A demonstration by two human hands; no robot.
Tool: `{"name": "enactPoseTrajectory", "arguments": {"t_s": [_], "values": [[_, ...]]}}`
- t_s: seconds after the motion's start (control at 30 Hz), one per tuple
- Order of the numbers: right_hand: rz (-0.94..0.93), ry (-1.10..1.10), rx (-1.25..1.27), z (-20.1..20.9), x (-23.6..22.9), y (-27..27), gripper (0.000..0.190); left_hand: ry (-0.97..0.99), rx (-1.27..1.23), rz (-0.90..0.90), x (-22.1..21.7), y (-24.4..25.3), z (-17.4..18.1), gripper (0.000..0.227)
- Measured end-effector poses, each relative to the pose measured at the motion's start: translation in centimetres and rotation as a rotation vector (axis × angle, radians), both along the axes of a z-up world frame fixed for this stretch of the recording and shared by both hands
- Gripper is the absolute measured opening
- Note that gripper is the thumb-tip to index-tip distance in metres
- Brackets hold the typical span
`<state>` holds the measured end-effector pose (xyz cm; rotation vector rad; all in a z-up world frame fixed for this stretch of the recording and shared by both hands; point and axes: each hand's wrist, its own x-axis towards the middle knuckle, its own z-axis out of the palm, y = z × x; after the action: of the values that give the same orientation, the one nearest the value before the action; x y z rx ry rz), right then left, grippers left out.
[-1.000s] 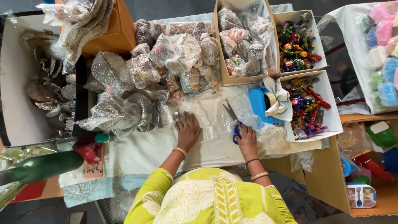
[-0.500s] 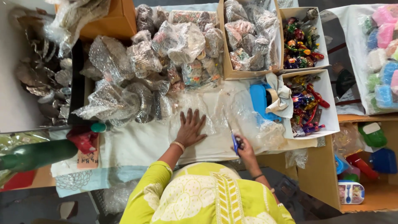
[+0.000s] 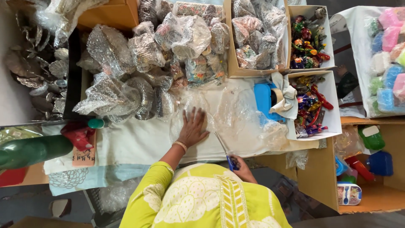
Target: The person cuts a sheet of bubble wrap using scissors and wraps a small figurine in it. They then place the wrapped item into a box and pick up another figurine to wrap in the same manner.
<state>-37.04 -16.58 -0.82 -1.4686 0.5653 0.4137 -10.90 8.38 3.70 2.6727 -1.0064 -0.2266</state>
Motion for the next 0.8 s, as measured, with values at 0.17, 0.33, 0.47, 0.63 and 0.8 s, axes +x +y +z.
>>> {"name": "enactPoseTrajectory", "arguments": {"t_s": [0.17,0.33,0.47,0.63,0.8], "values": [[0.0,0.083,-0.123,0.9,2.3,2.2,0.082,-0.151,-0.056,-0.182,-0.2,0.4,-2.4,0.073],[-0.027,-0.001,-0.153,-0.6,2.8,2.8,0.082,-0.157,-0.173,-0.264,0.0,0.6,-1.9,0.056],[-0.07,-0.059,-0.16,-1.7,2.5,2.7,0.078,-0.087,-0.161,-0.258,0.2,0.6,-1.1,0.052],[-0.104,-0.07,-0.122,-3.0,2.3,2.5,0.07,-0.056,-0.171,-0.261,0.3,0.8,-0.8,0.054],[-0.143,-0.055,-0.113,-2.9,2.4,2.7,0.059,-0.06,-0.198,-0.254,0.3,0.7,-1.3,0.055]]}}
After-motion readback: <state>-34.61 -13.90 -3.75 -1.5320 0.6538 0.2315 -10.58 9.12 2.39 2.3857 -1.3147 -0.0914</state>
